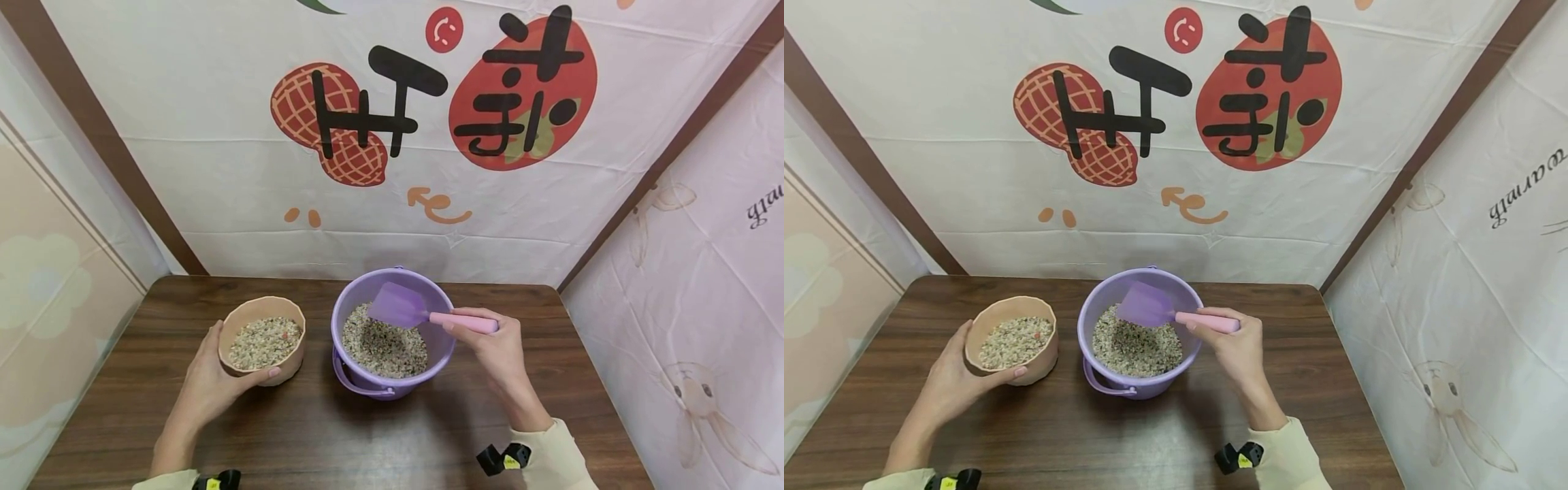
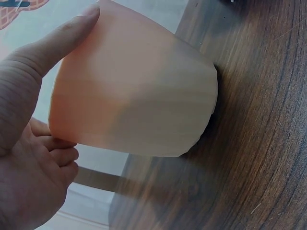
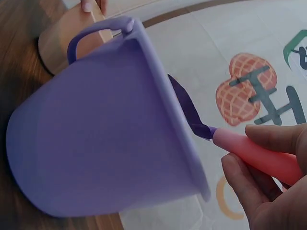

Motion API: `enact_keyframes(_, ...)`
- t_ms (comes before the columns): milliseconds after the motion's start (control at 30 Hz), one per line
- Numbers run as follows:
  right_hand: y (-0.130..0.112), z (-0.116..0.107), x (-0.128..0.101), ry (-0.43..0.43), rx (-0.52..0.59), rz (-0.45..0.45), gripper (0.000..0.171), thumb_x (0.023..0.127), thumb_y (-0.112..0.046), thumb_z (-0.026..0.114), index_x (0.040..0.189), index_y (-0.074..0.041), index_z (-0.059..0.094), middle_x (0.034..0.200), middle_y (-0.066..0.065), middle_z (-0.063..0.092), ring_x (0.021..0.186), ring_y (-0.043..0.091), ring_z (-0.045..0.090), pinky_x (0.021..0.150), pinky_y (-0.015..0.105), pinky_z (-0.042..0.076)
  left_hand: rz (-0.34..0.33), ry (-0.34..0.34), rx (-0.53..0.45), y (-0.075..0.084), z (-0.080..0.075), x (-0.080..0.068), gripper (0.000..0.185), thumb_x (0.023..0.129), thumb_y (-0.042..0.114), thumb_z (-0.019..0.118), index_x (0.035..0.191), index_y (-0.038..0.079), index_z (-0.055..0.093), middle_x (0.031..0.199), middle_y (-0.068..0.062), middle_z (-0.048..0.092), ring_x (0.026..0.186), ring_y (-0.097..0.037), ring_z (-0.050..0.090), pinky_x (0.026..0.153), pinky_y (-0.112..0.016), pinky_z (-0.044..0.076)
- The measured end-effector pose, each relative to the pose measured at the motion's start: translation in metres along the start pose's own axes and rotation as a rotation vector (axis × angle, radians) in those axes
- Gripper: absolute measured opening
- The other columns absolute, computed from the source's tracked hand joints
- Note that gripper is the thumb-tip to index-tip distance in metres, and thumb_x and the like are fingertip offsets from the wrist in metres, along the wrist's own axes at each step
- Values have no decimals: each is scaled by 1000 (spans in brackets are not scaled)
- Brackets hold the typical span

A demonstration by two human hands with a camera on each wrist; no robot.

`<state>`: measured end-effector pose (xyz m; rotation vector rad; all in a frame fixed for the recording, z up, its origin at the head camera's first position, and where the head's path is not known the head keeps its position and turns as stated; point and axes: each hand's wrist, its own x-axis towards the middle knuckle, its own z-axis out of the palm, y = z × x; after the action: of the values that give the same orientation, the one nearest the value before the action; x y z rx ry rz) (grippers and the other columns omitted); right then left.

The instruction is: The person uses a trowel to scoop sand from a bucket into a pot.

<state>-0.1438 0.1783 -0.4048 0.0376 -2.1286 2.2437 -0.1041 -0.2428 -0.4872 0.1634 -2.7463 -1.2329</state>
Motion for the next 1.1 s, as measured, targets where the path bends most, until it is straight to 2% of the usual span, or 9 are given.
enact_keyframes(133, 4, -8, -3, 25, -33, 18, 45, 79, -9, 88, 114, 12, 69, 92, 16, 76, 115, 28, 66, 90, 31, 55, 2, -1, -1, -1, 0, 1, 138, 68, 44, 94, 160, -6, 6, 160, -37, 16, 140, -59, 25, 104, -75, 29)
enact_keyframes(333, 8, -14, -6, 56, -52, 32, 43, 78, -9, 89, 112, 10, 71, 90, 15, 76, 117, 28, 65, 90, 30, 54, 11, -6, 1, 0, -1, 1, 138, 68, 44, 94, 159, -7, 4, 159, -38, 15, 141, -60, 24, 104, -76, 28)
enact_keyframes(633, 12, -15, -7, 50, -43, 12, 38, 79, -3, 86, 111, 11, 72, 90, 17, 76, 108, 25, 70, 87, 30, 57, 23, -14, 27, 4, -4, 1, 142, 69, 46, 93, 159, -6, -3, 159, -41, 4, 145, -60, 11, 108, -77, 20)
enact_keyframes(767, 13, -15, -7, 50, -40, 15, 37, 79, -2, 85, 111, 11, 72, 90, 17, 76, 108, 25, 70, 86, 30, 57, 60, -1, 32, 19, -7, 0, 144, 68, 50, 93, 161, -1, -4, 162, -36, 1, 147, -57, 7, 108, -78, 17)
enact_keyframes(900, 13, -15, -8, 56, -45, 24, 37, 80, -3, 86, 111, 11, 72, 90, 16, 76, 108, 25, 70, 86, 30, 56, 104, -16, -44, 46, -8, -1, 143, 67, 47, 94, 163, 11, -5, 166, -27, 1, 148, -54, 10, 108, -77, 19)
enact_keyframes(1000, 13, -15, -8, 63, -57, 27, 37, 79, -5, 86, 111, 10, 73, 90, 15, 76, 108, 23, 70, 86, 29, 56, 158, -51, -112, 65, -1, -1, 142, 66, 44, 96, 164, 17, -3, 167, -23, 8, 148, -49, 16, 110, -73, 23)
enact_keyframes(1100, 13, -15, -8, 60, -64, 25, 37, 79, -6, 87, 110, 9, 73, 90, 15, 76, 109, 23, 69, 87, 30, 56, 205, -107, -148, 81, 11, -2, 141, 64, 45, 97, 165, 19, 1, 166, -21, 14, 149, -44, 19, 113, -69, 24)
